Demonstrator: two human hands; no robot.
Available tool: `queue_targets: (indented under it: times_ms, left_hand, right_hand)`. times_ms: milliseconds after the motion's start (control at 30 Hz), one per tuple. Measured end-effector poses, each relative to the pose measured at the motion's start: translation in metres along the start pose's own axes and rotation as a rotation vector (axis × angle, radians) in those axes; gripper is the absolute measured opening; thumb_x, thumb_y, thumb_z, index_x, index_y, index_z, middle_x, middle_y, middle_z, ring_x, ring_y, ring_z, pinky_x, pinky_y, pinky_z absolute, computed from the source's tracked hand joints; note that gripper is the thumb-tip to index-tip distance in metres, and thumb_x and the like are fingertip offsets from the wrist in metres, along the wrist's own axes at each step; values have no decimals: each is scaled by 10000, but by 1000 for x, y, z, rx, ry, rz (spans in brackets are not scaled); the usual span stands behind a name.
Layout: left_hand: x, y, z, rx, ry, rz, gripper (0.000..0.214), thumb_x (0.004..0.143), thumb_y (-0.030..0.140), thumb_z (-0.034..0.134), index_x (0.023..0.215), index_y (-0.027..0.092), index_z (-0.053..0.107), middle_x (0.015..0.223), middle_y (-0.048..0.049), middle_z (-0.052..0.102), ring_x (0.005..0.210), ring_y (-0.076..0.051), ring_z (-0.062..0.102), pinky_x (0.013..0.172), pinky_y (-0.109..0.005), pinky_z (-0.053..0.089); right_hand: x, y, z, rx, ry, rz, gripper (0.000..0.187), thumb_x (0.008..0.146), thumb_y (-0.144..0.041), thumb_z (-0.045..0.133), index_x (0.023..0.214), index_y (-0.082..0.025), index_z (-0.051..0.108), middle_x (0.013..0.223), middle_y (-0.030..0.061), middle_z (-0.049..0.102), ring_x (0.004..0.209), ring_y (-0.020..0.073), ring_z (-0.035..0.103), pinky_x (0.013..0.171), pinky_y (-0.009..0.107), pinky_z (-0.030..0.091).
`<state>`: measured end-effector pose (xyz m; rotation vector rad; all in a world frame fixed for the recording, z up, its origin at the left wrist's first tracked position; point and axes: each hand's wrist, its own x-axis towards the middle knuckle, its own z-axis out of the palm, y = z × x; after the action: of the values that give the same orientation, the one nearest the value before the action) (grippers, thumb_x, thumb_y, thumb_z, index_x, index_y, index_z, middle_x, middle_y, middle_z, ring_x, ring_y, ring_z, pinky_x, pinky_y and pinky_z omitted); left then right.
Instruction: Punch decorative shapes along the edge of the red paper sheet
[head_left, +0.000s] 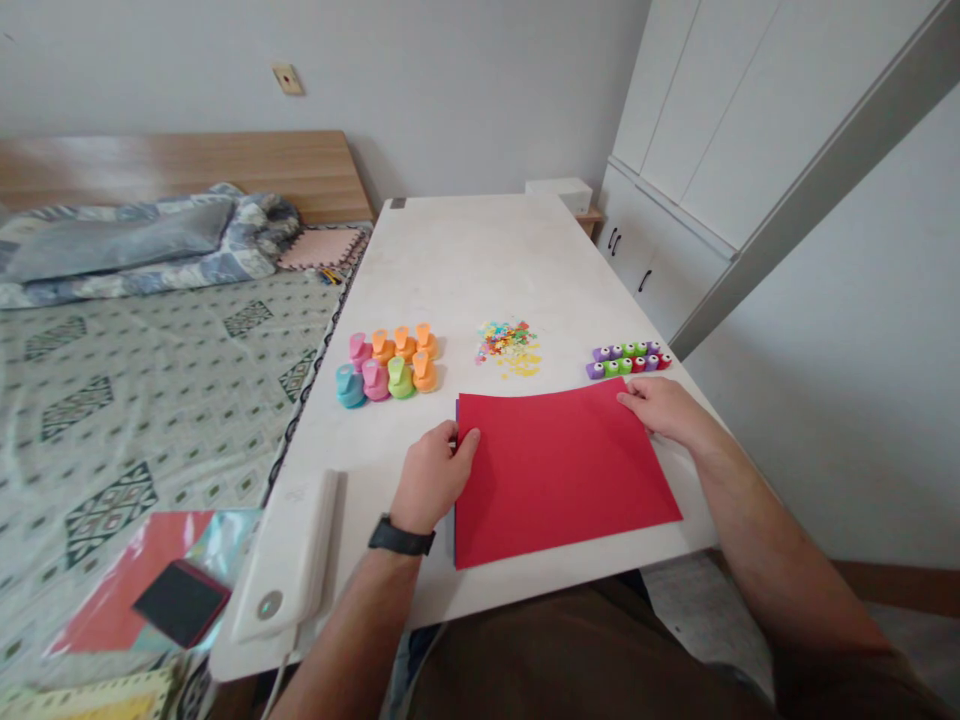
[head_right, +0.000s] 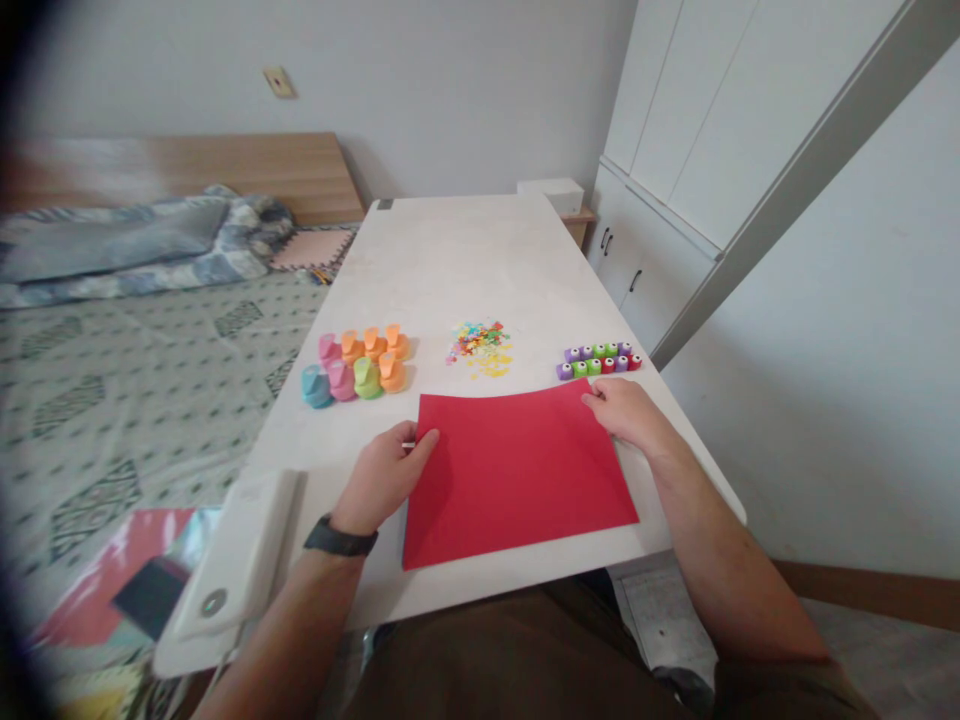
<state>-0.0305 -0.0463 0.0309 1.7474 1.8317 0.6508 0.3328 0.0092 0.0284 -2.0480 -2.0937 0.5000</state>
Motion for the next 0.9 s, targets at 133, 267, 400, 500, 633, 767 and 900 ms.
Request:
queue_targets:
  times_ms: [133,267,400,500,633,767,900]
  left_hand:
    - [2,1,-3,74,-38,-53,332,940,476,499,817,214,660,760,-51,715,681,-205,630,620,-293,355]
    - [3,0,-6,167,-61,-67,313,948,455,487,796,224,633,738,-43,703,686,-206,622,611,-292,329]
    - [4,0,-7,203,-67,-56,285,945,438,507,816,222,642,803,-55,724,736,-215,645,635,-291,358]
    - [5,-1,-5,223,-56,-45,275,943,419,517,842,211,664,870,-75,732,788,-225,659,670,-296,397]
    - [6,-4,-3,233,-25,-22,265,936,399,528,880,197,691,922,-96,704,827,-232,652,770,-323,447]
    - [4,-6,-4,217,1,9,258,928,392,532,889,200,700,919,-99,670,876,-240,640,834,-341,450]
    - [2,-2,-8,204,-29,1,283,939,417,510,825,207,662,838,-69,672,779,-218,615,711,-321,394]
  right_hand:
    - [7,5,5,-87,8,-20,308,925,-365,513,663,-204,522,725,45,632,696,177,552,608,296,292]
    - [12,8,10,-140,-8,-25,316,941,-384,486,690,-199,541,758,58,642,709,180,541,614,301,283]
    - [15,9,13,-172,-11,-15,322,943,-409,478,715,-203,575,784,69,662,724,192,546,619,308,279]
    - [15,9,13,-189,-15,-9,324,945,-413,473,739,-206,613,802,78,681,739,203,558,628,312,289]
    - [12,8,12,-173,-5,4,324,940,-430,490,790,-206,671,838,93,713,770,223,592,648,318,318]
    - [2,6,5,-66,66,89,324,931,-481,529,940,-220,721,900,98,747,811,244,642,684,325,373]
    - [-8,2,-5,100,114,80,288,925,-430,551,1034,-213,706,1004,101,751,878,253,663,760,348,442]
